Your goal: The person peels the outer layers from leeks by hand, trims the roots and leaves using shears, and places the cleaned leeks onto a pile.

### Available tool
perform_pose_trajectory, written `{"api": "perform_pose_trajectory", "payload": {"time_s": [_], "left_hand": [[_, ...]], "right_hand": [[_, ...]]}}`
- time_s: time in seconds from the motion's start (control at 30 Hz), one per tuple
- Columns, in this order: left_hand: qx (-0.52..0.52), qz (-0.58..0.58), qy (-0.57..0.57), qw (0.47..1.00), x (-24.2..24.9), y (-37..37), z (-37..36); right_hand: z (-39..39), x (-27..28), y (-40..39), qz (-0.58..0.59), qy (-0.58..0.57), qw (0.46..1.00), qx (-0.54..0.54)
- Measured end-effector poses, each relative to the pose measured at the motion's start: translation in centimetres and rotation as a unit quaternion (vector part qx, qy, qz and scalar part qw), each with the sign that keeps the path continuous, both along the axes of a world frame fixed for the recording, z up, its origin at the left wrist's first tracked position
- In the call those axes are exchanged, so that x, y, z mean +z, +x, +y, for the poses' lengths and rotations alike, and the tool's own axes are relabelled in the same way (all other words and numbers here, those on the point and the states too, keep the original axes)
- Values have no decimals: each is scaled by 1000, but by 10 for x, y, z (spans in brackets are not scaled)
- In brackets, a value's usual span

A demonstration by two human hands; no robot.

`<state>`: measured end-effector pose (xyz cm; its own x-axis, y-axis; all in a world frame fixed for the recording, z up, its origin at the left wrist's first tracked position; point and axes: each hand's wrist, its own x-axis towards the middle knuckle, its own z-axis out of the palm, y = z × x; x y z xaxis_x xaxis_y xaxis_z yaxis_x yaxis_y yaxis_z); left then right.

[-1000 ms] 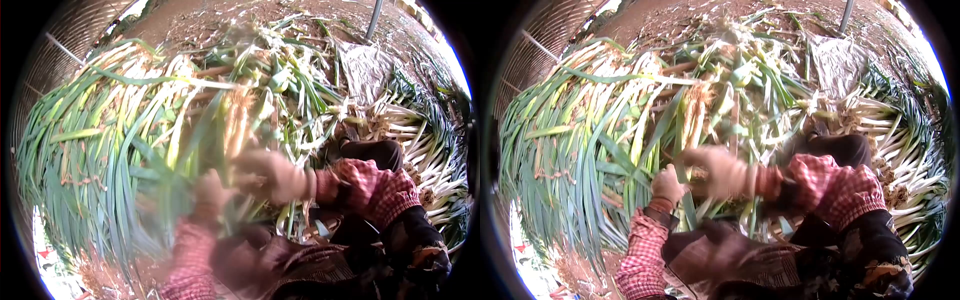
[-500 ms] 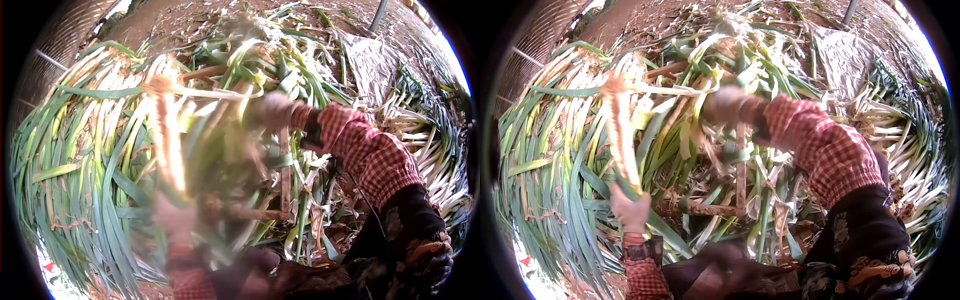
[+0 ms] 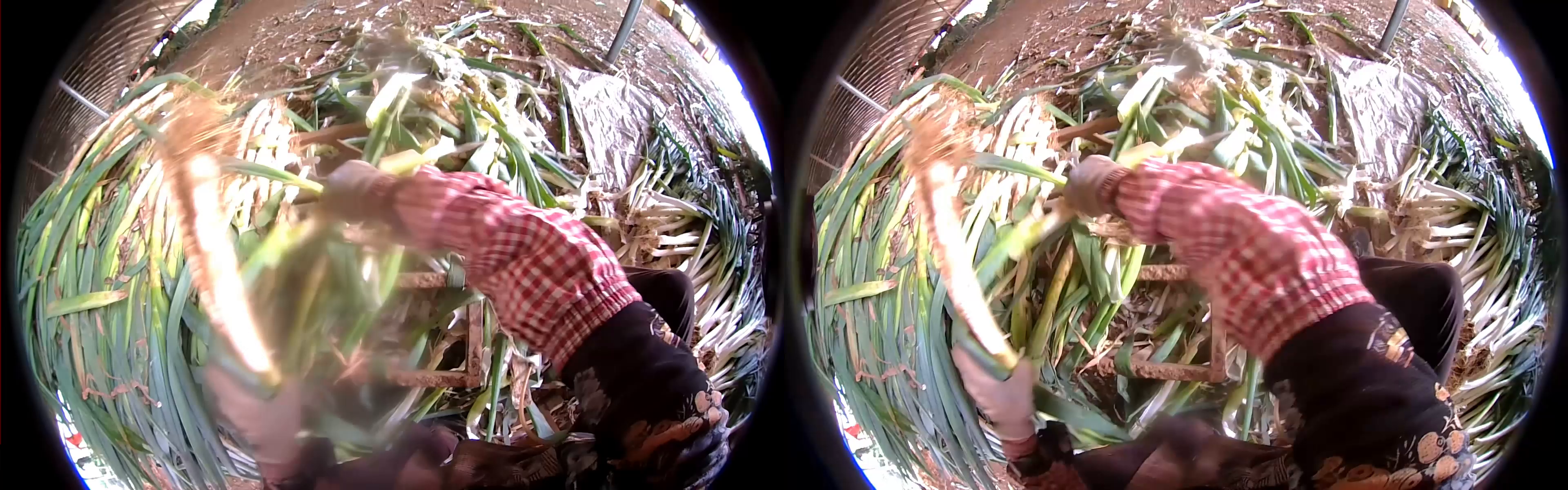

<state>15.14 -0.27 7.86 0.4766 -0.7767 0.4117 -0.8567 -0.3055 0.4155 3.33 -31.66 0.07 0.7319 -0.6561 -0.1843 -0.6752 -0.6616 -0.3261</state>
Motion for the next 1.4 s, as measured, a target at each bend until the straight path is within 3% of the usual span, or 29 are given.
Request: {"api": "perform_pose_trajectory", "payload": {"time_s": [0.03,0.07,0.1,0.13,0.2,0.27,0.3,0.33,0.37,0.47,0.53,0.57,0.63,0.73,0.8,0.87,0.93,0.97,1.03,1.13,1.2,1.23,1.27,1.3,1.33,1.37,1.4], "left_hand": [[30,47,-6,998,7,12,4],[47,18,-19,999,9,23,3],[67,-11,-30,997,9,33,3],[37,9,-37,999,3,47,3],[41,17,-3,999,8,37,-8],[40,9,33,999,6,29,-24],[2,78,32,996,3,32,-33],[21,70,58,996,-5,31,-43],[39,62,88,993,-10,28,-51],[57,77,142,985,-18,20,-76],[57,78,136,986,-22,0,-98],[49,8,122,991,-58,16,-104],[0,83,125,989,-69,4,-122],[-5,42,144,989,-101,5,-131],[-2,84,206,975,-107,-4,-147],[18,112,292,950,-93,-15,-154],[14,101,310,945,-111,-2,-156],[25,128,317,939,-109,-2,-159],[7,180,314,932,-95,-7,-160],[-25,120,278,953,-126,12,-157],[-16,87,319,944,-108,2,-162],[-3,70,359,931,-93,-9,-166],[-6,83,373,924,-82,-15,-169],[-15,96,386,918,-76,-21,-169],[-31,99,380,919,-75,-29,-165],[-51,104,375,920,-77,-38,-162],[-75,86,367,923,-83,-45,-160]], "right_hand": [[9,14,-21,-52,36,998,-27],[22,49,-45,-42,132,988,-67],[16,51,-55,24,-32,998,39],[14,52,-92,25,-203,966,158],[-38,43,-143,-87,-387,892,217],[-135,63,-175,161,-476,863,61],[-179,81,-197,73,-390,916,-64],[-197,101,-212,-18,-292,938,-186],[-198,94,-213,-26,-317,915,-247],[-165,49,-201,-18,-306,934,-184],[-115,7,-188,16,-208,969,-135],[-90,-13,-184,33,-146,980,-132],[-60,-40,-183,35,-55,982,-179],[-60,-19,-194,-58,107,951,-284],[-53,-14,-215,-49,69,968,-236],[-38,-6,-241,12,-60,996,-71],[-58,5,-275,47,-208,977,21],[-85,8,-290,69,-268,961,16],[-148,26,-319,114,-339,929,-98],[-183,44,-350,74,-431,849,-298],[-157,22,-341,-2,-504,826,-254],[-146,-4,-331,-106,-462,867,-151],[-99,-19,-296,-63,-339,920,-187],[-67,-33,-274,-75,-249,964,-61],[-37,-48,-251,-84,-123,987,53],[6,-47,-230,-109,-51,991,54],[33,-49,-210,-152,-100,979,89]]}}
